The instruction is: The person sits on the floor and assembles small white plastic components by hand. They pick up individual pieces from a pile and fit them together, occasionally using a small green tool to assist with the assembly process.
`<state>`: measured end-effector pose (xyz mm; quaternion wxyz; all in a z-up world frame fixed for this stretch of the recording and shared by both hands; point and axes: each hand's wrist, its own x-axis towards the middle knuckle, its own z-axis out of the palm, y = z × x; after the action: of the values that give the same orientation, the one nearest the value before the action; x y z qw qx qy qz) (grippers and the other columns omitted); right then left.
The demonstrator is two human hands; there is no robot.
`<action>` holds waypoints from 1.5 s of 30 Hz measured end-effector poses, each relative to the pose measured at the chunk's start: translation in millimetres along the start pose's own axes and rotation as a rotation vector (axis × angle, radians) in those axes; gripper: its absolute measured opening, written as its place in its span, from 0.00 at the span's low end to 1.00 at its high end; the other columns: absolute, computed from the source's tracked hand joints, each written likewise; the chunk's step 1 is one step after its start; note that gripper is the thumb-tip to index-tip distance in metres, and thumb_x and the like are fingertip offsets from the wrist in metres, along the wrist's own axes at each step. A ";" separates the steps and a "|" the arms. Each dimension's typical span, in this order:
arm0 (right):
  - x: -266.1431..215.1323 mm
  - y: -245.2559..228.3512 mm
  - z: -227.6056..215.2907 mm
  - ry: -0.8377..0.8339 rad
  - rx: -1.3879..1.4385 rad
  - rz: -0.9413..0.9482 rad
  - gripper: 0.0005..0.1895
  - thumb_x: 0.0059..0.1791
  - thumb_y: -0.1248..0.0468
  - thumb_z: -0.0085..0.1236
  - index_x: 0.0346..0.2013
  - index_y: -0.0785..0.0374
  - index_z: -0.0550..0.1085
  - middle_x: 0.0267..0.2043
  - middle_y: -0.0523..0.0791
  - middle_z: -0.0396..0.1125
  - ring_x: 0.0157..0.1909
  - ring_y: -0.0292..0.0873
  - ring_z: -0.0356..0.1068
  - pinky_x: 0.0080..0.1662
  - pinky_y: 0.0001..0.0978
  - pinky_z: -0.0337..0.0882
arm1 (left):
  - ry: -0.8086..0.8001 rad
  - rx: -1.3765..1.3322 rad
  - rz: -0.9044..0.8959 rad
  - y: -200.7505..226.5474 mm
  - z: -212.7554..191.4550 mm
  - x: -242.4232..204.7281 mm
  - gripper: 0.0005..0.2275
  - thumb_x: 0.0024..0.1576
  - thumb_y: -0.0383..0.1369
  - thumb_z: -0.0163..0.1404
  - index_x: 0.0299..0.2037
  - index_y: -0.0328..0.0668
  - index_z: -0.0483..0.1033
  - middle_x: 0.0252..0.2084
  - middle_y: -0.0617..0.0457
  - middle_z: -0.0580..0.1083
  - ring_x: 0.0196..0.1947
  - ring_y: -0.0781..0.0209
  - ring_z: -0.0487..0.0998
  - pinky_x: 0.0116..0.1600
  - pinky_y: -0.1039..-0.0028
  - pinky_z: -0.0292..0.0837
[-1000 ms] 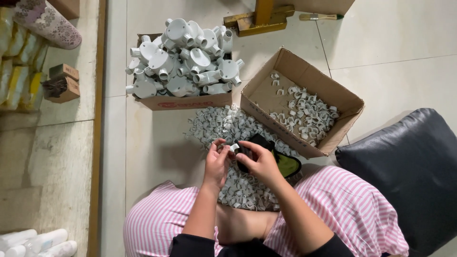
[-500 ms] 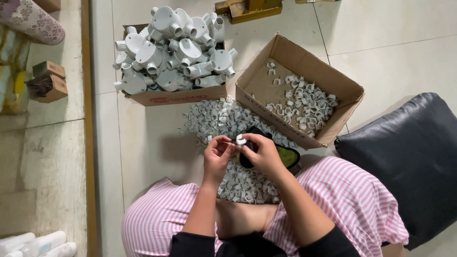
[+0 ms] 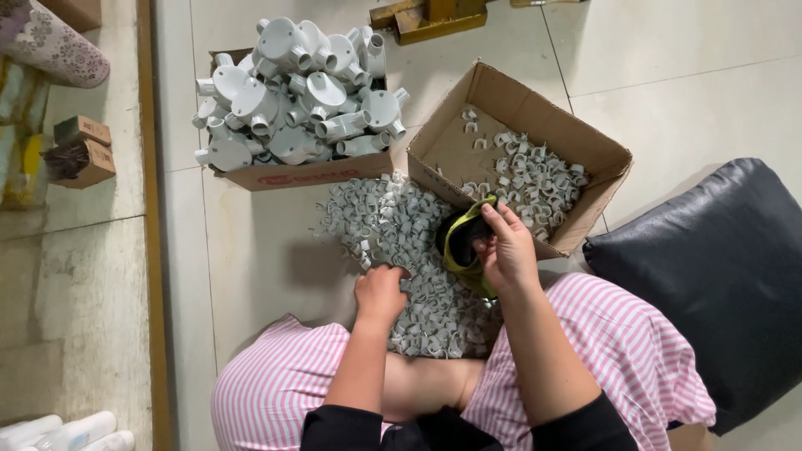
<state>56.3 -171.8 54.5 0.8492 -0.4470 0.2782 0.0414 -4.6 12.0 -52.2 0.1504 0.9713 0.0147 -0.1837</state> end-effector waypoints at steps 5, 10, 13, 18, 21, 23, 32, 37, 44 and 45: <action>-11.0 -2.6 8.6 -0.052 -0.110 -0.057 0.08 0.42 0.67 0.54 0.35 0.62 0.69 0.26 0.42 0.65 0.21 0.30 0.60 0.21 0.13 0.56 | 0.048 -0.075 -0.032 9.2 -19.6 -5.7 0.07 0.40 0.34 0.54 0.29 0.54 0.75 0.27 0.54 0.69 0.33 0.52 0.73 0.39 0.65 0.67; -20.4 -8.4 14.0 -0.067 -0.269 -0.165 0.10 0.42 0.66 0.53 0.37 0.65 0.70 0.25 0.40 0.64 0.22 0.30 0.64 0.21 0.14 0.64 | 0.076 -0.348 -0.111 17.1 -44.1 -14.5 0.04 0.45 0.35 0.50 0.28 0.60 0.76 0.27 0.56 0.70 0.33 0.55 0.74 0.38 0.69 0.70; -22.1 -0.9 14.3 -0.146 -0.406 -0.211 0.13 0.42 0.65 0.52 0.40 0.66 0.69 0.25 0.41 0.64 0.24 0.30 0.63 0.23 0.14 0.65 | 0.161 -0.866 -0.128 23.3 -57.8 -20.1 0.06 0.45 0.29 0.50 0.32 0.50 0.76 0.28 0.53 0.75 0.31 0.60 0.76 0.34 0.75 0.71; -33.2 19.8 22.6 -0.491 -1.181 -0.501 0.15 0.39 0.61 0.56 0.40 0.55 0.71 0.34 0.45 0.68 0.40 0.47 0.67 0.41 0.35 0.67 | 0.226 -1.383 -0.143 24.6 -53.0 -14.3 0.06 0.47 0.25 0.51 0.34 0.35 0.74 0.26 0.49 0.74 0.21 0.67 0.73 0.22 0.85 0.67; -44.8 43.0 23.5 -0.566 -1.261 -0.527 0.25 0.36 0.62 0.58 0.47 0.55 0.67 0.28 0.46 0.64 0.32 0.49 0.67 0.33 0.36 0.67 | 0.263 -1.393 -0.215 18.5 -55.5 -13.8 0.06 0.48 0.25 0.48 0.35 0.35 0.74 0.26 0.47 0.75 0.22 0.67 0.74 0.23 0.82 0.70; -42.9 47.3 23.4 -0.533 -1.243 -0.586 0.21 0.38 0.64 0.56 0.46 0.53 0.68 0.27 0.45 0.63 0.30 0.48 0.66 0.32 0.34 0.67 | 0.280 -1.405 -0.199 17.3 -50.3 -12.2 0.06 0.48 0.24 0.47 0.34 0.34 0.74 0.25 0.47 0.75 0.22 0.68 0.73 0.24 0.82 0.70; -37.1 47.1 21.7 -0.535 -0.981 -0.754 0.16 0.36 0.71 0.56 0.35 0.52 0.75 0.22 0.40 0.60 0.21 0.39 0.62 0.26 0.24 0.64 | 0.241 -1.768 -0.106 19.1 -61.3 -16.0 0.10 0.43 0.19 0.40 0.31 0.25 0.74 0.23 0.42 0.72 0.21 0.58 0.73 0.29 0.71 0.71; -36.1 50.0 19.4 -0.451 -0.941 -0.846 0.13 0.34 0.68 0.60 0.31 0.53 0.74 0.21 0.38 0.61 0.22 0.36 0.64 0.26 0.22 0.65 | 0.168 -1.801 0.126 24.1 -65.5 -23.7 0.15 0.44 0.18 0.40 0.42 0.27 0.71 0.29 0.41 0.72 0.28 0.58 0.73 0.37 0.67 0.72; -32.5 47.7 17.6 -0.479 -1.206 -0.988 0.10 0.31 0.66 0.58 0.22 0.51 0.68 0.18 0.38 0.56 0.20 0.43 0.62 0.25 0.31 0.64 | 0.151 -1.528 0.246 26.3 -66.2 -25.7 0.15 0.50 0.23 0.46 0.48 0.33 0.68 0.35 0.45 0.74 0.34 0.67 0.70 0.43 0.75 0.69; -33.6 43.0 20.8 -0.519 -1.234 -0.913 0.10 0.31 0.65 0.59 0.22 0.51 0.67 0.19 0.39 0.57 0.21 0.46 0.63 0.25 0.33 0.64 | 0.164 -1.515 0.236 26.5 -67.4 -25.8 0.14 0.50 0.24 0.47 0.47 0.32 0.69 0.34 0.46 0.74 0.33 0.68 0.70 0.42 0.75 0.70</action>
<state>23.3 -123.8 49.3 0.4203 -0.8805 -0.2106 -0.0610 -2.7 7.4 24.5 0.7913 0.6089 0.0440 -0.0336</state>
